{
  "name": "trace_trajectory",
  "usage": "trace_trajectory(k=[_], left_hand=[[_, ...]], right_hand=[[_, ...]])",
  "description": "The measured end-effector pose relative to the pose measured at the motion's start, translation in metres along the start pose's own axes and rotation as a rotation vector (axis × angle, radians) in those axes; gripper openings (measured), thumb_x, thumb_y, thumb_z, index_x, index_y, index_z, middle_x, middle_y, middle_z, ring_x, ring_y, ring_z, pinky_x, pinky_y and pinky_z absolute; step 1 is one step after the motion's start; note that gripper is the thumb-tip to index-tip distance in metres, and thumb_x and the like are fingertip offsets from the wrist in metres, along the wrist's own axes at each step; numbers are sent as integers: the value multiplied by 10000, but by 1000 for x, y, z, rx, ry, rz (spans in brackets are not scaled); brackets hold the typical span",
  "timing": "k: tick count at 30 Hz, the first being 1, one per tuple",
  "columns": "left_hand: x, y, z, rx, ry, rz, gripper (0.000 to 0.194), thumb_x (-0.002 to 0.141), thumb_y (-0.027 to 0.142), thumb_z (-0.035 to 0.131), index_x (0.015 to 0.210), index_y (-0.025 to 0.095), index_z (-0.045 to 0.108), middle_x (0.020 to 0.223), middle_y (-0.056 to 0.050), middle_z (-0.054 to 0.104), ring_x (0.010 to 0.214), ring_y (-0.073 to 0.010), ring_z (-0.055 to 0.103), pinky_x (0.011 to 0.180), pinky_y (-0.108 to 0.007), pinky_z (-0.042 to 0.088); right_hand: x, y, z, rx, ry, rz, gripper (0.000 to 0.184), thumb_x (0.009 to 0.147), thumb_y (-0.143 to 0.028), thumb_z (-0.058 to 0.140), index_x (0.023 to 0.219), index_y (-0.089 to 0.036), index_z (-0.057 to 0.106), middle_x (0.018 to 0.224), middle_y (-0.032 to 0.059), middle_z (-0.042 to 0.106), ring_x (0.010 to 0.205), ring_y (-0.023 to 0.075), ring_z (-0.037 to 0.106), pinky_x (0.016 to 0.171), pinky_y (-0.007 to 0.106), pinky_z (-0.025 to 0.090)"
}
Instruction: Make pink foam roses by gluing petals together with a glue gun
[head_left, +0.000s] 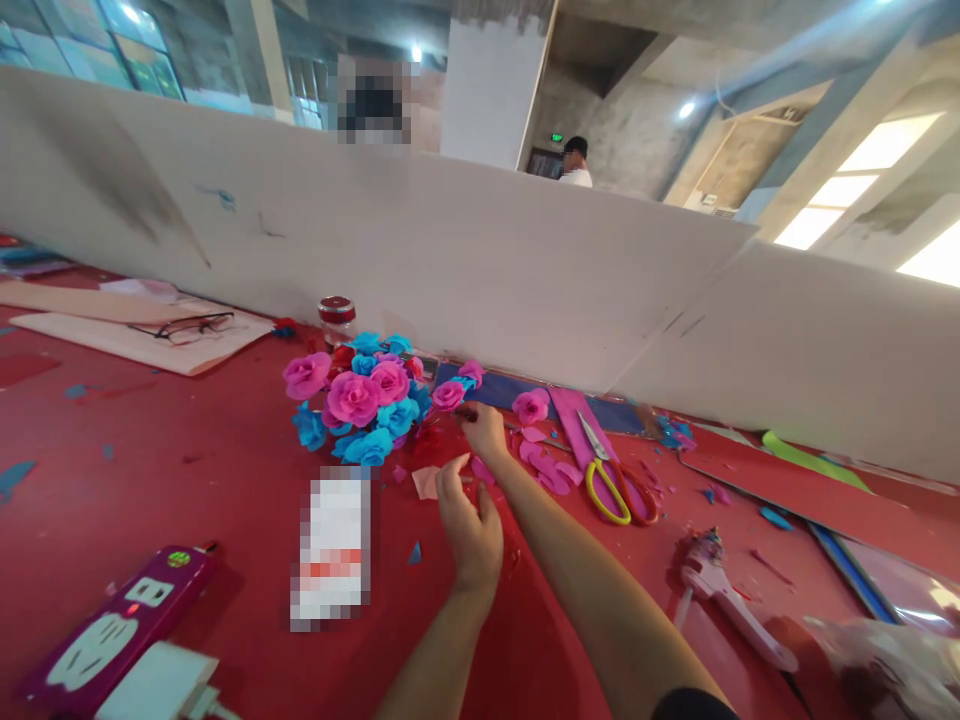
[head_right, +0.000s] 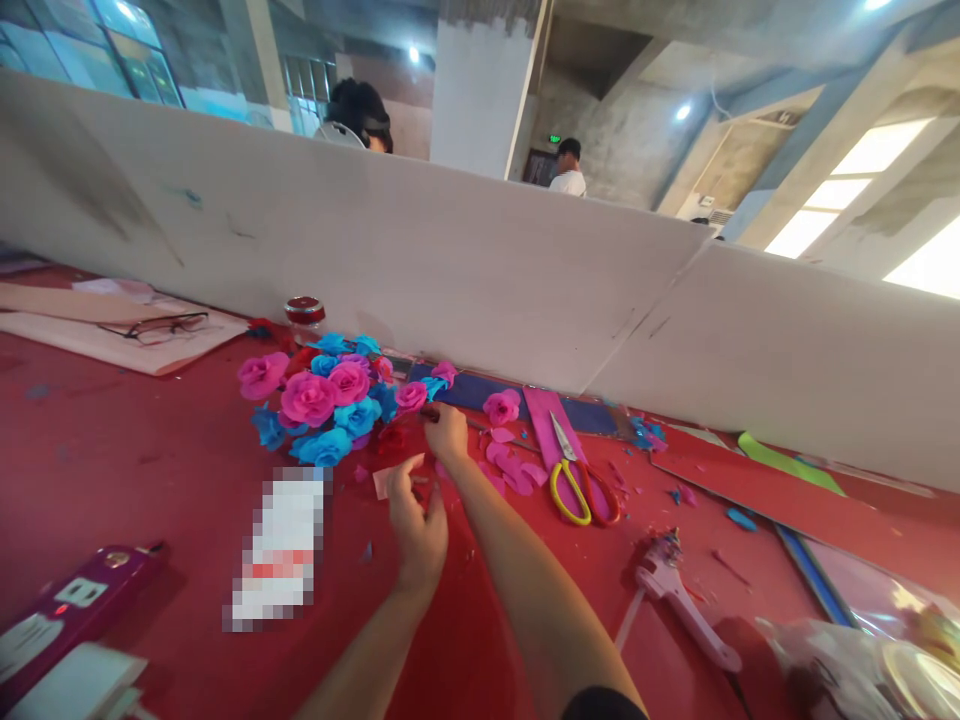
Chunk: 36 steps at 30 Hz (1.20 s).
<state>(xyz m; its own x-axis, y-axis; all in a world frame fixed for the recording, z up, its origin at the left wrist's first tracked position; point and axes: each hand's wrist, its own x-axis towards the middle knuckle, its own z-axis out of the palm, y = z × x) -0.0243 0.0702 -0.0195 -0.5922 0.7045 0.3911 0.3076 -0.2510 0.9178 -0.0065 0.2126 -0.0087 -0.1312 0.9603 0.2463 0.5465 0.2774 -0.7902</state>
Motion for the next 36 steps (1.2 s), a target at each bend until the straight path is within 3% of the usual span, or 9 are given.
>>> trace_trajectory(k=[4, 8, 18, 22, 25, 30, 33, 36], left_hand=[[-4, 3, 2, -8, -27, 12, 378, 783, 37, 446, 1127, 186, 490, 1068, -111, 556, 901, -196, 537, 834, -381, 437], [-5, 5, 2, -28, -27, 39, 374, 782, 33, 438, 1118, 187, 498, 1025, -101, 561, 849, -182, 530, 825, -380, 437], [-4, 7, 2, -38, -22, 33, 369, 769, 44, 445, 1097, 196, 521, 1003, -93, 552, 809, -173, 531, 782, -357, 447], [-4, 10, 1, -58, -45, 20, 347, 764, 54, 455, 1069, 191, 549, 964, -87, 567, 799, -175, 542, 777, -350, 453], [-6, 9, 3, -84, -79, -16, 246, 797, 110, 478, 1008, 180, 582, 923, -86, 590, 803, -178, 565, 748, -332, 460], [-12, 5, 6, -106, -340, -94, 134, 823, 227, 522, 805, 176, 645, 768, -56, 674, 715, -168, 609, 704, -298, 465], [-18, 12, 4, 21, -490, -75, 195, 844, 269, 495, 802, 185, 665, 685, -29, 665, 630, -151, 598, 613, -261, 439], [-27, 22, 2, 159, -588, -46, 305, 890, 349, 429, 740, 193, 643, 572, -6, 602, 523, -142, 546, 532, -249, 376]], right_hand=[[2, 2, 0, -19, 38, -63, 314, 680, -79, 514, 908, -154, 717, 865, 44, 740, 795, 205, 657, 735, 256, 483], [5, 7, 4, -34, 39, -121, 444, 631, -4, 458, 946, -179, 718, 966, 37, 735, 897, 206, 649, 800, 248, 469], [15, 21, 20, -58, 9, -157, 440, 675, -2, 466, 955, -211, 734, 1027, 51, 725, 949, 199, 644, 894, 277, 451], [17, 14, 8, -54, -7, -165, 403, 721, -16, 474, 939, -228, 739, 1033, 38, 723, 991, 195, 636, 923, 286, 447], [10, 6, -14, -40, 5, -173, 358, 772, -60, 471, 939, -236, 735, 1022, 25, 724, 988, 186, 636, 917, 285, 454], [-38, -5, -75, -2, 41, -150, 326, 806, -121, 459, 1025, -179, 693, 926, 54, 731, 795, 172, 666, 778, 277, 505], [-98, -11, -108, 113, 92, -75, 286, 814, -210, 501, 1047, -183, 664, 899, 62, 720, 698, 169, 656, 696, 288, 512], [-166, -12, -128, 167, 184, -11, 235, 842, -291, 501, 983, -196, 662, 809, 58, 703, 639, 164, 630, 628, 273, 494]])
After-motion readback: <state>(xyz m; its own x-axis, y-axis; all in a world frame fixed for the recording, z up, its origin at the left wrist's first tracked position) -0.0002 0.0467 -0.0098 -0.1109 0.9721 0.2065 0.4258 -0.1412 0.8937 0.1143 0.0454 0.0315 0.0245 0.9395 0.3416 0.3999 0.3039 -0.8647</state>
